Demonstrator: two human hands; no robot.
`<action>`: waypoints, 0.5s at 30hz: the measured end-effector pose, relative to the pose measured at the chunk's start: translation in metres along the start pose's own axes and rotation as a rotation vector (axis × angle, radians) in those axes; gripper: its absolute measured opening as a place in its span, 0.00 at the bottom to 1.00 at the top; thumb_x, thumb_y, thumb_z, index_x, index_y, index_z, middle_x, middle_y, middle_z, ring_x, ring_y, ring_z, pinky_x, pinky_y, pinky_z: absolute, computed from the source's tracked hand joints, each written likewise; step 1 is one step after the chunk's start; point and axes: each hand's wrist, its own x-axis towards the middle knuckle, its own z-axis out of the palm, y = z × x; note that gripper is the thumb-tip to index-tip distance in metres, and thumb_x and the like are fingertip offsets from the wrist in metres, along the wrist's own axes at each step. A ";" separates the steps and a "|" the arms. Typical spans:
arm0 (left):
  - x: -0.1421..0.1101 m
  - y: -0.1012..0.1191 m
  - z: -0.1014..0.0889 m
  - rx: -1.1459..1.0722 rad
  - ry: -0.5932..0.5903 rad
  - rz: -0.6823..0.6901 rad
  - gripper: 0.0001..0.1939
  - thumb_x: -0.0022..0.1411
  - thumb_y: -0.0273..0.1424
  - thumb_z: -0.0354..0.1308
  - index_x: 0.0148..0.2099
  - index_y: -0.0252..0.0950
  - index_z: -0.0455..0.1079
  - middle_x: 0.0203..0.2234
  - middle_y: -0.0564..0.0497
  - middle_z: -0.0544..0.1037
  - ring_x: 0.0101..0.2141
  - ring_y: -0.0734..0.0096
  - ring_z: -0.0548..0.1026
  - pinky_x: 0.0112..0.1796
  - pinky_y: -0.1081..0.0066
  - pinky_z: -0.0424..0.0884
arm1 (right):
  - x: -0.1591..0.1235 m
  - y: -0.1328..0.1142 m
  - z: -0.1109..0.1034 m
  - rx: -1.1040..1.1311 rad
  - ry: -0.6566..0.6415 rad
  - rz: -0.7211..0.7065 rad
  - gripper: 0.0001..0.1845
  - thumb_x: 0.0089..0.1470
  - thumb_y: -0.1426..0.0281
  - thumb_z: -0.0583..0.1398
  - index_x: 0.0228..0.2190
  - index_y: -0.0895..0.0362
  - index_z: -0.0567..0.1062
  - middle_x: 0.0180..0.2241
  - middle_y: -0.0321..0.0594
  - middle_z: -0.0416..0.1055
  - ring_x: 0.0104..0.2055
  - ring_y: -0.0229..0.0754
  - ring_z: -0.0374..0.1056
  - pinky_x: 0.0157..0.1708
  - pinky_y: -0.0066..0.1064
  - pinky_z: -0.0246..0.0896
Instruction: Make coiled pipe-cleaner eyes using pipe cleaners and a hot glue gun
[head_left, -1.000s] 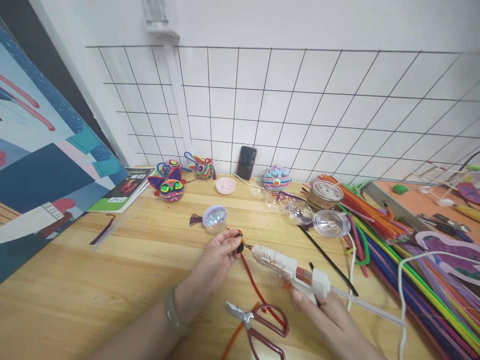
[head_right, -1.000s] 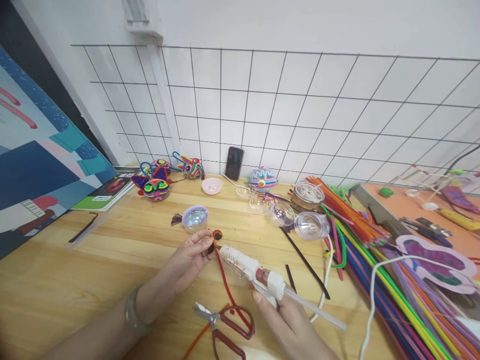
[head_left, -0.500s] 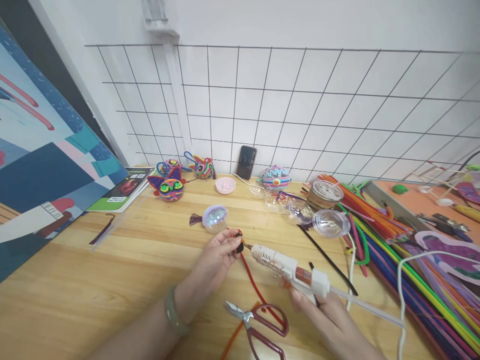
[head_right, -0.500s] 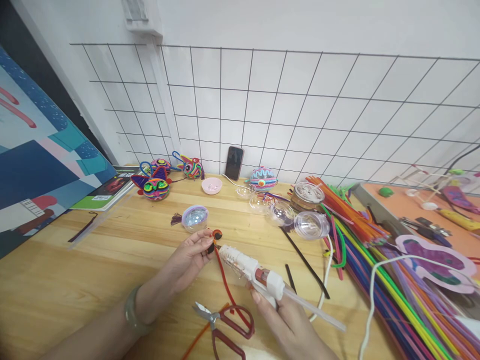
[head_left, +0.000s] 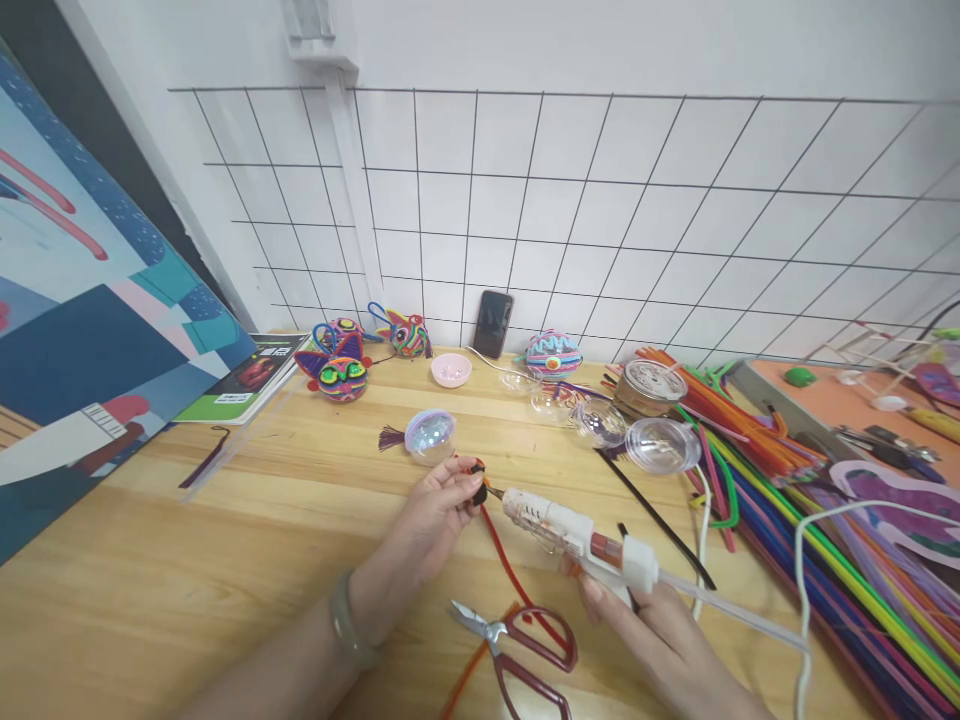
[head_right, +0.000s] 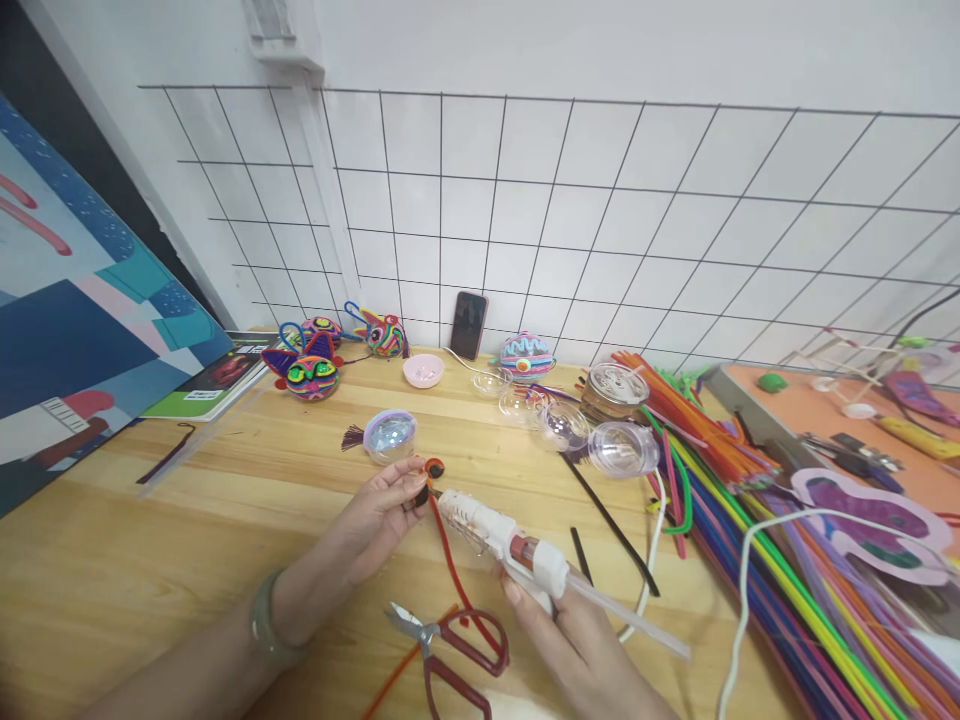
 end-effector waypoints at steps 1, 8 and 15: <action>0.000 0.000 0.000 0.001 0.001 0.000 0.11 0.47 0.23 0.63 0.35 0.34 0.69 0.29 0.52 0.74 0.28 0.80 0.70 0.30 0.78 0.65 | 0.000 0.000 0.000 0.000 -0.005 0.002 0.16 0.58 0.61 0.45 0.25 0.55 0.65 0.22 0.37 0.60 0.26 0.40 0.61 0.26 0.27 0.61; 0.001 -0.001 -0.002 0.017 -0.012 0.003 0.11 0.48 0.23 0.62 0.36 0.35 0.69 0.30 0.52 0.73 0.28 0.81 0.69 0.30 0.79 0.65 | -0.002 0.003 0.002 0.025 0.012 -0.015 0.14 0.58 0.62 0.46 0.27 0.55 0.64 0.23 0.36 0.60 0.26 0.40 0.61 0.27 0.27 0.60; 0.001 -0.002 -0.004 0.015 -0.010 -0.001 0.11 0.48 0.23 0.62 0.37 0.34 0.69 0.30 0.52 0.73 0.28 0.81 0.69 0.30 0.79 0.65 | -0.001 0.004 0.002 0.036 0.001 -0.010 0.13 0.58 0.63 0.47 0.27 0.55 0.64 0.24 0.37 0.61 0.28 0.40 0.61 0.29 0.27 0.59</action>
